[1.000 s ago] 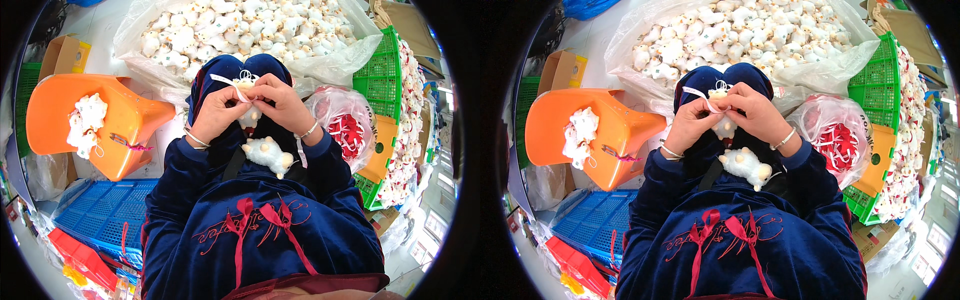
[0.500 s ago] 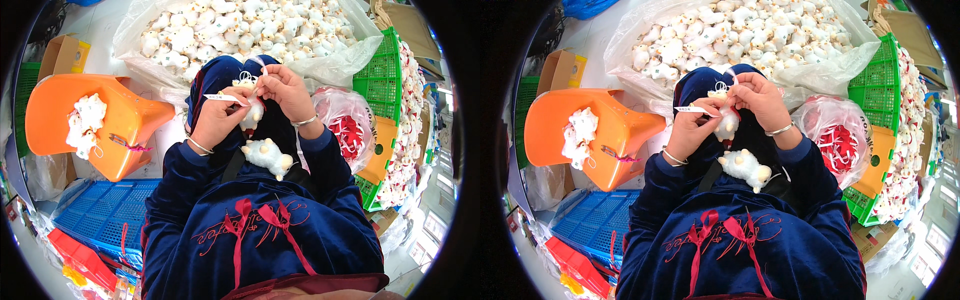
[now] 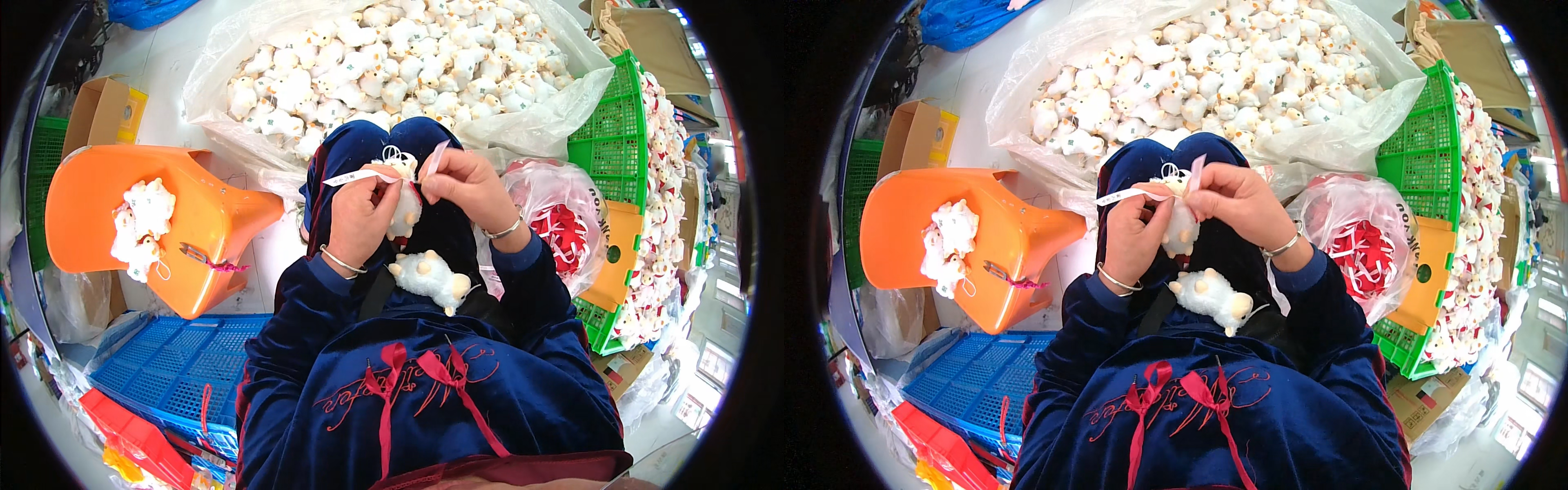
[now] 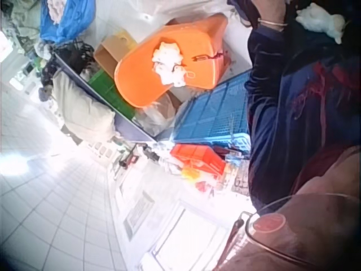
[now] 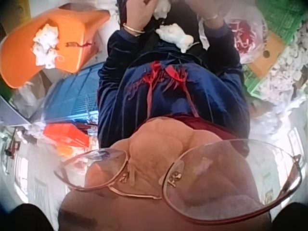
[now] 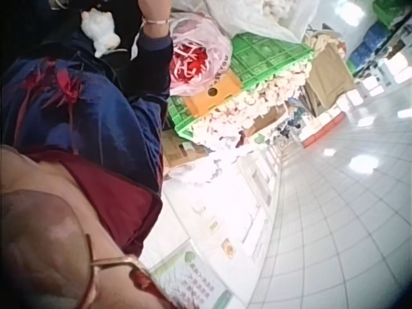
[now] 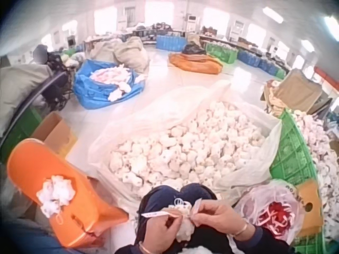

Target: The person ties red ribbons around the necks of small white plush toys. They pick up each toy, wrap the ribbon, and tie a bow by hand.

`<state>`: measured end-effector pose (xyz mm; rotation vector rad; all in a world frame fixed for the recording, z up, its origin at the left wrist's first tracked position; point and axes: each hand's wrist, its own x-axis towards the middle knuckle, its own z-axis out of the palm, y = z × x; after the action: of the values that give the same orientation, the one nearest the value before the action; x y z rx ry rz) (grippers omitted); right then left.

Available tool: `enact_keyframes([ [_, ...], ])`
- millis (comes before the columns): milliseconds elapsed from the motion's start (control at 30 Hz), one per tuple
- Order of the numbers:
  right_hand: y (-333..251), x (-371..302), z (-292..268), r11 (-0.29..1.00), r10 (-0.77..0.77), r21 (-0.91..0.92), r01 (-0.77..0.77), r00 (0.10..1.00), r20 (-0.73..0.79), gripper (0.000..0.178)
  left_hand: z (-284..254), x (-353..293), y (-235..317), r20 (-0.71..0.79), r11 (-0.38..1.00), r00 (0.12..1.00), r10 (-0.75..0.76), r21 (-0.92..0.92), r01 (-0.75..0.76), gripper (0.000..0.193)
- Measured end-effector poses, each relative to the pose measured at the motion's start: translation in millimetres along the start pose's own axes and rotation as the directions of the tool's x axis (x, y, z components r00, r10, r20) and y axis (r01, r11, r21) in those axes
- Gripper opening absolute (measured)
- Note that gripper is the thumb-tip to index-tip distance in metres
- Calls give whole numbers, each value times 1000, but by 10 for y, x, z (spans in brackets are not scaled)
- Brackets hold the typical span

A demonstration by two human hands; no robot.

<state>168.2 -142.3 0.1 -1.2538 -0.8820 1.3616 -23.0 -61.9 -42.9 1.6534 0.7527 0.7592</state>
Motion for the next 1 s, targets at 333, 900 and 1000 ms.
enact_keyframes([
  [333,-17,58,139,970,211,-123,-208,977,11,15,25,-26,-24,-88,945,988,-129,-314,96,9],
  [900,-27,100,121,920,292,-302,-251,951,100,18,-20,-29,-86,-15,948,990,-143,-290,132,12],
  [1000,-54,73,195,935,238,-293,-201,966,97,18,-3,-44,-105,-26,934,988,-149,-331,132,12],
])
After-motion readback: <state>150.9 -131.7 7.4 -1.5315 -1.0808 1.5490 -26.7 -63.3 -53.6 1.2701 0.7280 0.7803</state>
